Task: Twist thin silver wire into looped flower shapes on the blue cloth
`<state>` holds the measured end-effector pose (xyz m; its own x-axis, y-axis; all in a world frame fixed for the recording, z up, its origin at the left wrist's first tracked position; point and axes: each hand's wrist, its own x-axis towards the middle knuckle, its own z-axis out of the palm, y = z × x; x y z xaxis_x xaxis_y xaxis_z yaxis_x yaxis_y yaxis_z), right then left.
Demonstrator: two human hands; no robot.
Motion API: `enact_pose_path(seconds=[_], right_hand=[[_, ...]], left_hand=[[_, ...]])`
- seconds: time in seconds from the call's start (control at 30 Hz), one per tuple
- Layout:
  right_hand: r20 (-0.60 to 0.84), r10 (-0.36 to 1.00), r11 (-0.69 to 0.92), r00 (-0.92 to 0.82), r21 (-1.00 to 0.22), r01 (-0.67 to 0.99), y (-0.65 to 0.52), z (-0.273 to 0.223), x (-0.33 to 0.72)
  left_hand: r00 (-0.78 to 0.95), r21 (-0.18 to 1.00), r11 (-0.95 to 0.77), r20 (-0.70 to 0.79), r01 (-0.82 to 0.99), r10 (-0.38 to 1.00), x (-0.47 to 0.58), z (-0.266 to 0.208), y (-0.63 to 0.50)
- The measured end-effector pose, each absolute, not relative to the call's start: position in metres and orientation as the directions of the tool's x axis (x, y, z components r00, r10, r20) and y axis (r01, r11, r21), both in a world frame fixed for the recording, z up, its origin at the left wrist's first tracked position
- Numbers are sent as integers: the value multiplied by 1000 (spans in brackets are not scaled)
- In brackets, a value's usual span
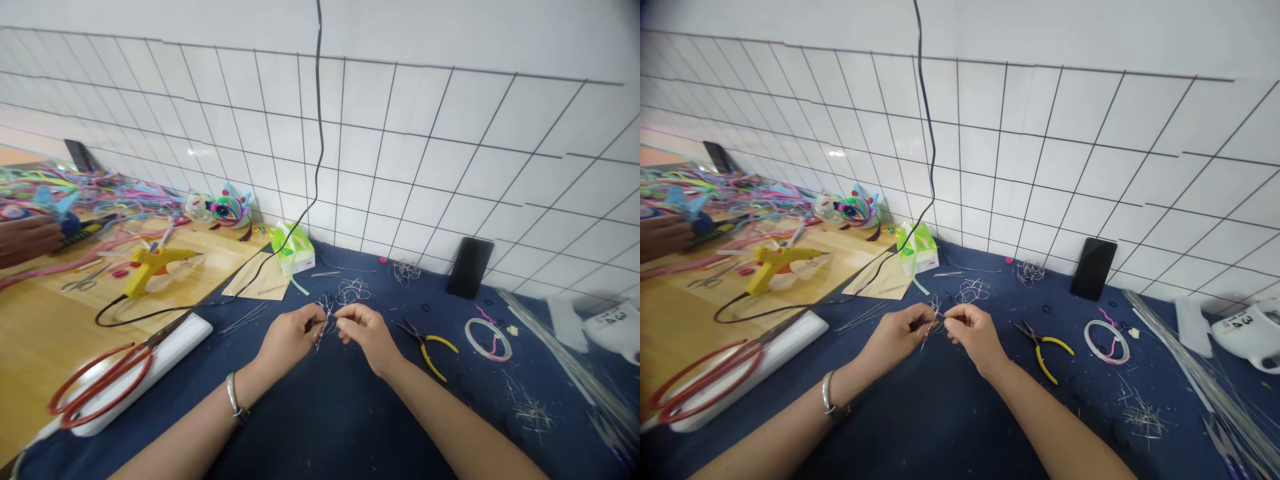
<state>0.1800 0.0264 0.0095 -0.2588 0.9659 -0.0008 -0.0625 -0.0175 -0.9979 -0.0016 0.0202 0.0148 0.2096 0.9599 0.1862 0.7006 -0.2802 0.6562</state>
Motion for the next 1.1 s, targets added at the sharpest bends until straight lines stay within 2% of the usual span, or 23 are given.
enact_pose_path(seconds=[0.13, 0.33, 0.57, 0.83, 1.1], right_hand=[[24, 967, 36, -252, -999, 42, 25, 9, 177], [16, 968, 26, -249, -999, 38, 28, 2, 177], [-63, 963, -91, -262, -991, -95, 29, 3, 177], [-133, 866, -297, -482, -912, -283, 33, 1, 182], [-79, 817, -278, -571, -922, -270, 38, -11, 188]], left_hand=[[221, 643, -288, 185, 710, 957, 1, 16, 18], [242, 613, -326, 218, 720, 945, 2, 17, 16], [273, 597, -354, 226, 720, 935, 2, 18, 16], [284, 621, -372, 241, 690, 928, 0, 16, 17], [340, 639, -431, 269, 637, 901, 1, 18, 16]])
